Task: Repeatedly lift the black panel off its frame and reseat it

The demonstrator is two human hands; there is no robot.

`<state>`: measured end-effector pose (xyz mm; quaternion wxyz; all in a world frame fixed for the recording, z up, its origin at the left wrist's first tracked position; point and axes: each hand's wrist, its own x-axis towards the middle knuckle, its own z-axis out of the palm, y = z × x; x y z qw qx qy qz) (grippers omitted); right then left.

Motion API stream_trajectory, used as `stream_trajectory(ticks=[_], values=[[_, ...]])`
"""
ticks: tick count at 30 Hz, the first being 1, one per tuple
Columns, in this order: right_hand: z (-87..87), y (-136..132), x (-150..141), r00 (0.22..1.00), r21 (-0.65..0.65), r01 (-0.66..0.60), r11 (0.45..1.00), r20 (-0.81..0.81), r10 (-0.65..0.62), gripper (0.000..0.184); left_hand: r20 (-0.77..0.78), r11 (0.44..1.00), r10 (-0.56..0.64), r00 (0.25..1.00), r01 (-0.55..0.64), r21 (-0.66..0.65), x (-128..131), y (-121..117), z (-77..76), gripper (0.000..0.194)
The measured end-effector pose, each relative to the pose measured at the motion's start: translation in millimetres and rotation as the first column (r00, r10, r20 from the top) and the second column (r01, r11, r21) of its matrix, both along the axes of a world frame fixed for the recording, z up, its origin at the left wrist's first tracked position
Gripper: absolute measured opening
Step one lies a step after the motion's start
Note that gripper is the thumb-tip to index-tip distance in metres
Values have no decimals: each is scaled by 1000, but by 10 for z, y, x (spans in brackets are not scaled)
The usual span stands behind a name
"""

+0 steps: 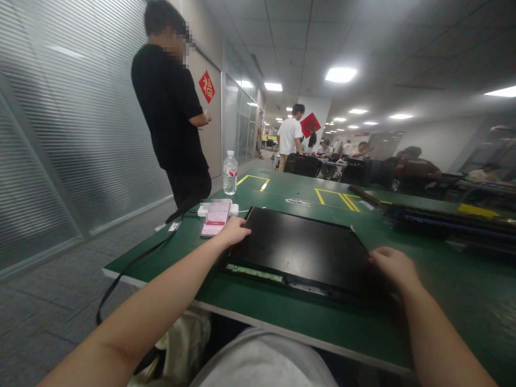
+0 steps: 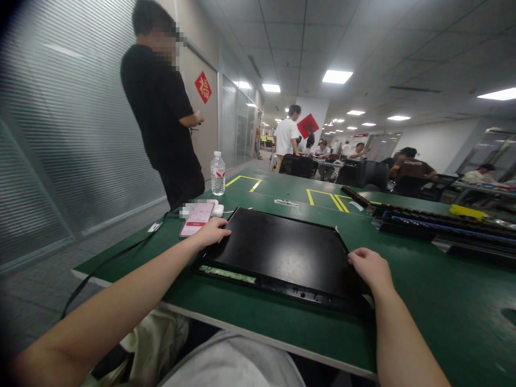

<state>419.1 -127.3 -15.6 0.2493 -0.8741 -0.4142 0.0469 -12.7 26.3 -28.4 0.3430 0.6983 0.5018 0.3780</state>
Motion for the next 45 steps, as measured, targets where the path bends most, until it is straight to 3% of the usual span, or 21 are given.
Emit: stream_trajectory(ticks=[5, 11, 14, 20, 23, 33, 45], values=[[14, -6, -29, 999, -10, -32, 999, 18, 33, 19, -27, 994, 73, 997, -70, 87, 7, 19, 2, 19], [1, 7, -8, 1000, 0, -14, 1000, 21, 14, 20, -42, 994, 86, 995, -83, 66, 8, -2, -16, 21], [-11, 15, -2, 1000, 2, 3, 1000, 9, -3, 20, -78, 994, 94, 993, -89, 67, -4, -5, -33, 32], [-12, 20, 8, 999, 0, -33, 999, 40, 33, 21, -387, 994, 61, 920, -21, 108, -18, 3, -50, 47], [-11, 19, 15, 999, -9, -34, 999, 38, 34, 21, -459, 993, 57, 887, -1, 120, -22, 8, -61, 52], [-28, 7, 21, 999, 2, -31, 1000, 16, 31, 21, -514, 992, 49, 856, 19, 126, -28, 9, -47, 53], [-79, 25, 66, 999, 40, -33, 999, 27, 32, 22, -458, 992, 58, 887, 0, 126, -24, 19, -80, 55]])
